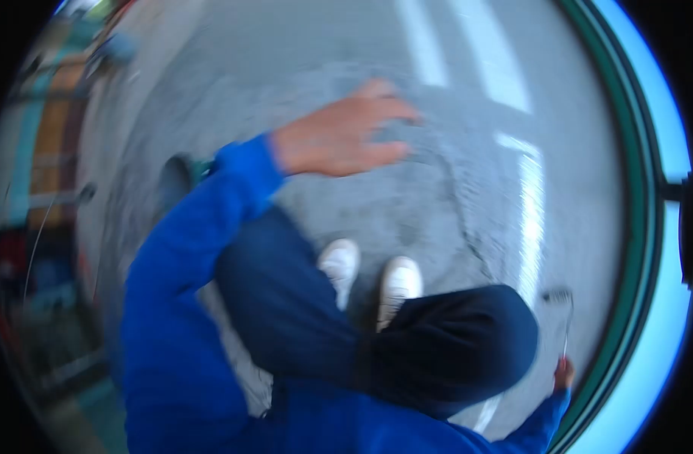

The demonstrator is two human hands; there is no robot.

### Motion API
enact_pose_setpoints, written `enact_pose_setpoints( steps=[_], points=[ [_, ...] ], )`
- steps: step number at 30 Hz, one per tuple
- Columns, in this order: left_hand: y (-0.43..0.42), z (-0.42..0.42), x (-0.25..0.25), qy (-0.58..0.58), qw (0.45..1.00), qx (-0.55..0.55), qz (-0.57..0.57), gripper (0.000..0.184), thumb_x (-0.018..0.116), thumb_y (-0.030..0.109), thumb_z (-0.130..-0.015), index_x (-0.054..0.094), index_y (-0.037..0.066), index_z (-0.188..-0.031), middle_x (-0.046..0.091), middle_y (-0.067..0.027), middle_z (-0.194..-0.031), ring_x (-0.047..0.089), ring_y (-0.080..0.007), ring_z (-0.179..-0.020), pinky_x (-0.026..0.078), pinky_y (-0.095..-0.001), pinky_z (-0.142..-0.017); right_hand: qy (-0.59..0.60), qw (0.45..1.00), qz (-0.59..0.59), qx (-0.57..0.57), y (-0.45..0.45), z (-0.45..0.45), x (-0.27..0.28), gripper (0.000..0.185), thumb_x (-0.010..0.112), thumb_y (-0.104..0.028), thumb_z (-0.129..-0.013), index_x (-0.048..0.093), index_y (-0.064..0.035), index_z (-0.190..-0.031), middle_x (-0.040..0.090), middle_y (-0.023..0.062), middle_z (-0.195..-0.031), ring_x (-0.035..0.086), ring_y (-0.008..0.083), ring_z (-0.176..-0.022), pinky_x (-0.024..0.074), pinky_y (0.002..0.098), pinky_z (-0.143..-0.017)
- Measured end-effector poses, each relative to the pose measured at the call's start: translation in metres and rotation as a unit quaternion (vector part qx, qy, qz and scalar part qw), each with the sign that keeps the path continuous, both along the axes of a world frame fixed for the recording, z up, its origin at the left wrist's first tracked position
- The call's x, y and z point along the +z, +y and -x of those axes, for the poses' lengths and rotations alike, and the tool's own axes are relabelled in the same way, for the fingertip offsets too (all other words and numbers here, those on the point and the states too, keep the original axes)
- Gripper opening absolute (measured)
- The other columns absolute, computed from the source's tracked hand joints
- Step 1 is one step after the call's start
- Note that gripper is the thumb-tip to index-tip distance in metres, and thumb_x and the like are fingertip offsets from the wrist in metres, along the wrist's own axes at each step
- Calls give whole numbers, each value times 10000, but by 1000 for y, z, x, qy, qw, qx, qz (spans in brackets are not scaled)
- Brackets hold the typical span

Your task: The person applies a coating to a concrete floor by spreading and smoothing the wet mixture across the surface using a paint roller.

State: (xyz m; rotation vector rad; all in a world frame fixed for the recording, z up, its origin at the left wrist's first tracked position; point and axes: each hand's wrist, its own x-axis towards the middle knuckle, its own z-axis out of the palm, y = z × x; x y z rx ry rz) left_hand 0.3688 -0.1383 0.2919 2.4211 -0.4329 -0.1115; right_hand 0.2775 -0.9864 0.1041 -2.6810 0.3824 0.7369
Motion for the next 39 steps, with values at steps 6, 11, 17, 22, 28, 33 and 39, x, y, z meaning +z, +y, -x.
enact_pose_setpoints(
  steps=[6,11,17,22,28,33,39],
  points=[
    [-23,-54,4,-58,972,-105,-201,460,531,395,-776,617,48,-1066,612,-157,-1062,545,-309,-978,417,-437,-848,-6,998,8,64,98,-93,-66,250,495,-229,-892,609,-19,-965,654,78,-720,595,161,-607,464,279,-534],
    [-15,-77,-2,-81,967,-81,-227,445,536,374,-775,611,50,-1071,602,-151,-1061,541,-301,-968,420,-426,-834,15,972,-65,225,281,-171,-123,262,501,-250,-883,610,-31,-978,653,77,-714,598,161,-607,468,283,-542],
    [34,-41,6,-69,976,23,-203,428,541,349,-773,603,52,-1076,590,-144,-1060,535,-290,-956,423,-412,-818,51,911,-145,382,479,-192,-155,280,509,-276,-873,611,-45,-993,652,76,-708,600,161,-606,473,288,-551],
    [58,-6,11,-50,976,96,-189,415,546,327,-772,597,54,-1081,579,-137,-1060,530,-281,-947,425,-402,-804,80,865,-175,464,574,-170,-169,296,516,-298,-864,612,-57,-1006,651,74,-702,603,162,-606,477,293,-558],
    [63,12,16,-36,971,142,-187,402,551,302,-770,589,57,-1086,567,-130,-1059,524,-271,-935,428,-388,-788,95,844,-178,497,608,-154,-182,316,524,-324,-854,614,-71,-1021,650,73,-696,605,162,-605,482,298,-567],
    [51,23,18,-32,972,153,-177,392,556,281,-769,582,58,-1091,557,-124,-1058,520,-262,-925,431,-377,-774,92,846,-166,498,603,-158,-182,334,531,-346,-846,615,-83,-1034,650,71,-690,608,162,-604,486,302,-574],
    [35,14,18,-40,971,149,-182,382,561,255,-767,575,61,-1096,544,-116,-1057,514,-252,-913,434,-364,-758,77,860,-146,483,577,-174,-182,356,539,-372,-836,616,-97,-1049,649,70,-684,610,163,-604,491,307,-583]
  ],
)
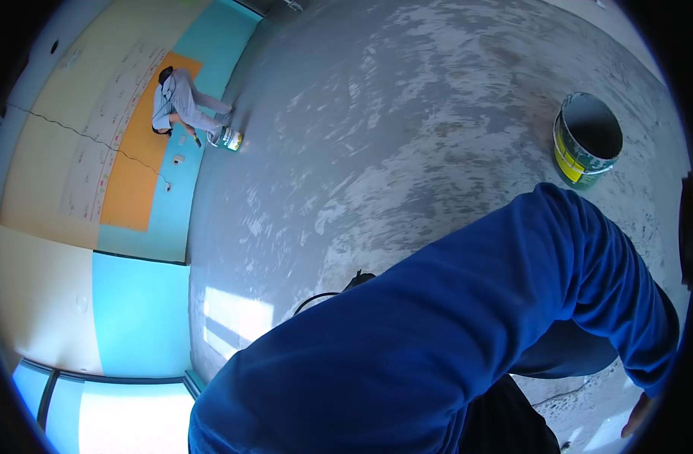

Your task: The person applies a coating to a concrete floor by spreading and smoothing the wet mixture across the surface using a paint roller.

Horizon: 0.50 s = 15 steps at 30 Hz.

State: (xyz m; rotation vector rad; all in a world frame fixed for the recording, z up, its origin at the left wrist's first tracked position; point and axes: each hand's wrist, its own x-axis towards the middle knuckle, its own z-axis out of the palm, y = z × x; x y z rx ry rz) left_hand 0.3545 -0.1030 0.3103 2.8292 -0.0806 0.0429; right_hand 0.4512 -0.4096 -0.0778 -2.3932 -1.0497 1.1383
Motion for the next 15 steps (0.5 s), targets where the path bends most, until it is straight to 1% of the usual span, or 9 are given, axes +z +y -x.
enact_pose_setpoints(
  steps=[6,9,10,12,14,15],
  points=[
    [-5,9,5,-2,1000,0,22,375,567,230,-766,567,63,-1102,532,-109,-1056,508,-241,-901,437,-351,-741,-36,999,34,-15,-44,-26,-1,379,547,-398,-825,617,-111,-1064,648,68,-677,613,163,-603,497,312,-592],
    [-6,8,3,-6,999,9,54,372,570,217,-765,563,64,-1104,526,-105,-1055,506,-236,-895,438,-344,-733,-51,996,61,-30,-91,-49,-6,391,551,-411,-820,618,-118,-1072,647,67,-674,614,163,-603,499,315,-596],
    [-7,13,4,-9,997,11,76,372,571,213,-765,562,64,-1105,524,-104,-1055,505,-235,-893,439,-342,-730,-58,995,73,-42,-120,-63,-5,395,553,-415,-819,618,-120,-1074,647,67,-673,615,163,-603,500,316,-598],
    [-26,12,7,-19,989,-13,143,370,572,204,-764,559,65,-1107,520,-102,-1055,503,-231,-889,439,-338,-725,-75,987,109,-96,-215,-73,18,404,555,-424,-815,619,-125,-1079,647,67,-671,616,163,-603,502,318,-601],
    [-62,23,23,7,977,-26,213,369,574,196,-764,557,66,-1109,515,-99,-1054,501,-228,-885,440,-333,-720,-94,967,160,-177,-329,-36,59,412,558,-432,-812,619,-130,-1084,647,66,-669,617,164,-602,503,319,-604],
    [-65,41,27,48,971,-10,232,369,575,191,-763,555,66,-1110,513,-98,-1054,500,-226,-883,441,-331,-717,-103,950,184,-229,-385,-6,75,416,559,-436,-810,619,-132,-1087,647,66,-668,617,164,-602,504,320,-605]
  ],
)
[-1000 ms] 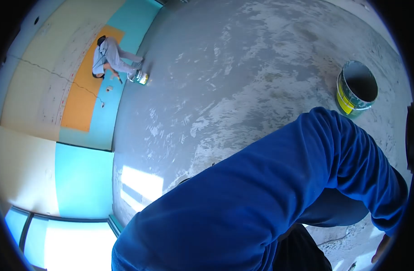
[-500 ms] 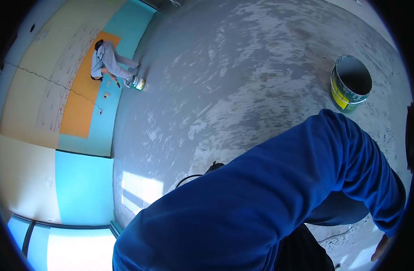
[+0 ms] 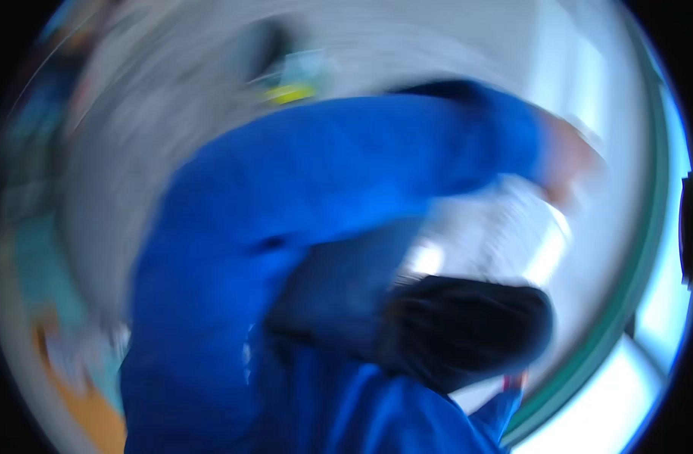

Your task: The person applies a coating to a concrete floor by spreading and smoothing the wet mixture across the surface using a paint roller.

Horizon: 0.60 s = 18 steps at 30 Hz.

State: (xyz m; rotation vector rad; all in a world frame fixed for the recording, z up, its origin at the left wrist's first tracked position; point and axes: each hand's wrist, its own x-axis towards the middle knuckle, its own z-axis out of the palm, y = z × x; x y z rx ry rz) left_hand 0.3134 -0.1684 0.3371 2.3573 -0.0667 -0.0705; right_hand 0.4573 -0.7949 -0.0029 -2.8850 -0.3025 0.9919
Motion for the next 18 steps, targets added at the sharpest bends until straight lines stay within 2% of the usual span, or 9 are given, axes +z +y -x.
enact_pose_setpoints(
  steps=[1,4,7,10,14,18],
  points=[
    [-30,-35,9,8,999,-41,16,369,576,187,-763,554,66,-1111,511,-97,-1054,499,-224,-881,441,-329,-714,-24,992,70,-104,-92,73,47,420,561,-441,-809,620,-134,-1090,646,66,-667,617,164,-602,505,321,-607],
    [-31,-29,10,93,994,-53,-6,368,579,174,-762,550,68,-1113,505,-93,-1054,496,-219,-875,443,-323,-706,-17,967,66,-245,-145,152,68,432,565,-454,-803,620,-141,-1097,646,65,-663,619,164,-602,508,324,-611],
    [-18,-35,-8,111,990,-88,-24,357,579,142,-763,544,73,-1112,478,-80,-1050,484,-198,-849,434,-297,-676,-35,932,-64,-356,-142,211,109,306,621,-294,-836,627,-135,-1098,539,-27,-614,493,75,-528,450,251,-475],
    [-4,-44,-22,119,985,-125,-26,338,577,99,-767,540,82,-1103,434,-61,-1036,464,-164,-809,415,-257,-627,19,907,-92,-411,-117,239,149,273,543,-230,-880,600,-25,-1050,543,-4,-618,501,83,-530,443,252,-499],
    [1,-48,-32,161,977,-130,-41,330,578,111,-772,545,80,-1099,436,-67,-1016,466,-166,-818,414,-264,-624,7,911,-117,-396,-98,229,133,240,562,-236,-868,622,-67,-1028,527,-1,-619,504,87,-538,442,263,-495],
    [8,-45,-34,185,976,-113,-30,336,588,121,-771,546,73,-1101,432,-75,-1023,468,-167,-822,415,-270,-625,-32,938,-149,-313,-49,144,106,283,566,-281,-858,624,-66,-1033,552,19,-617,523,98,-541,450,278,-501]
  ],
)
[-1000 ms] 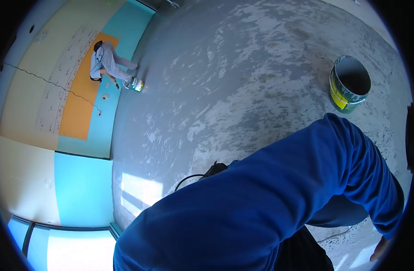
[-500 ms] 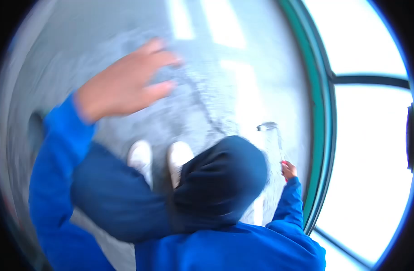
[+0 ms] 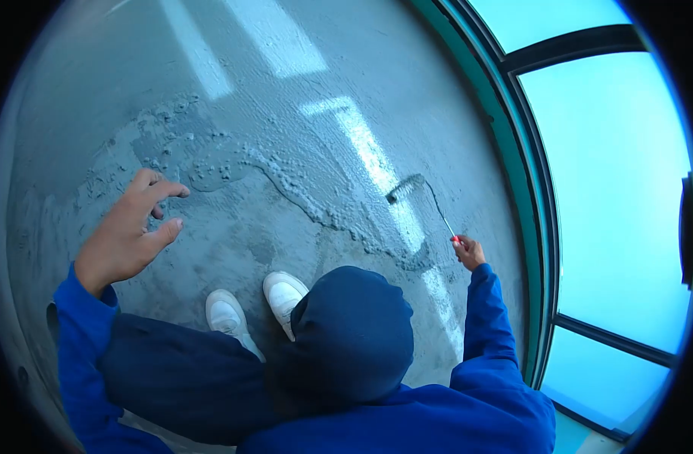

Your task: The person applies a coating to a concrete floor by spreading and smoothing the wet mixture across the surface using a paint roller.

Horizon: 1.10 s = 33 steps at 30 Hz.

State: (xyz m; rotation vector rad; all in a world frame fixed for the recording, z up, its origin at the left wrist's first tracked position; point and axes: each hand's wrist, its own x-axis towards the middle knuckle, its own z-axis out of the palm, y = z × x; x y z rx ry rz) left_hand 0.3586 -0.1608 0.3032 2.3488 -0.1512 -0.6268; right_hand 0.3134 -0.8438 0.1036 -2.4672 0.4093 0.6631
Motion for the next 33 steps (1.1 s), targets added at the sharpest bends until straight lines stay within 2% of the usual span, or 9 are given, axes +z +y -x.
enact_pose_setpoints(
  steps=[4,8,10,12,14,17,24,28,33],
  points=[
    [9,2,3,-6,1000,8,-2,336,591,129,-773,547,73,-1102,431,-81,-1034,475,-175,-833,422,-278,-625,-70,995,-16,64,84,-113,-17,326,561,-330,-855,626,-61,-1028,562,40,-603,528,107,-514,451,286,-495],
    [12,2,4,4,1000,26,8,339,596,132,-773,547,76,-1104,431,-87,-1051,484,-182,-836,428,-283,-631,-112,984,56,127,161,-225,-48,377,569,-381,-820,632,-100,-1062,656,185,-863,648,292,-803,498,384,-729],
    [15,1,3,5,999,32,8,342,600,134,-772,547,78,-1105,433,-90,-1058,490,-186,-833,431,-287,-634,-161,973,56,159,195,-278,-70,350,579,-343,-841,629,-79,-1066,613,68,-646,578,131,-541,480,295,-515],
    [19,-1,-1,2,1000,29,5,345,607,136,-771,548,81,-1107,435,-93,-1064,495,-189,-829,433,-291,-636,-166,971,70,158,244,-315,-61,342,580,-343,-843,630,-91,-1067,612,56,-660,574,127,-552,478,289,-517],
    [19,-3,-2,12,999,46,18,346,609,139,-772,548,81,-1108,436,-94,-1065,497,-190,-830,434,-294,-637,-108,991,11,82,297,-338,-33,337,573,-344,-852,623,-108,-1087,595,36,-687,554,124,-563,471,285,-515],
    [22,-7,-3,24,998,52,17,346,613,137,-771,549,79,-1107,435,-93,-1067,498,-191,-832,432,-295,-635,-84,994,-11,69,329,-377,-21,327,581,-351,-833,644,-113,-1049,617,68,-697,588,161,-574,494,319,-529],
    [26,-8,-4,64,995,76,15,332,603,121,-768,552,64,-1091,427,-86,-1059,479,-174,-846,416,-275,-638,-71,996,8,46,294,-411,-29,315,549,-348,-851,644,-108,-1030,575,40,-647,557,146,-539,470,313,-487],
    [20,-6,-2,57,995,75,17,334,592,110,-767,550,64,-1095,423,-81,-1063,469,-168,-848,411,-270,-644,-81,993,62,65,233,-362,-17,339,558,-350,-830,639,-118,-1064,616,62,-705,571,163,-544,486,324,-516],
    [8,-1,-1,34,998,58,19,336,585,110,-764,553,73,-1097,424,-79,-1087,472,-171,-852,415,-277,-657,-81,990,103,54,122,-268,-27,342,565,-349,-821,640,-119,-1063,654,144,-893,630,274,-784,490,376,-722]
  ],
)
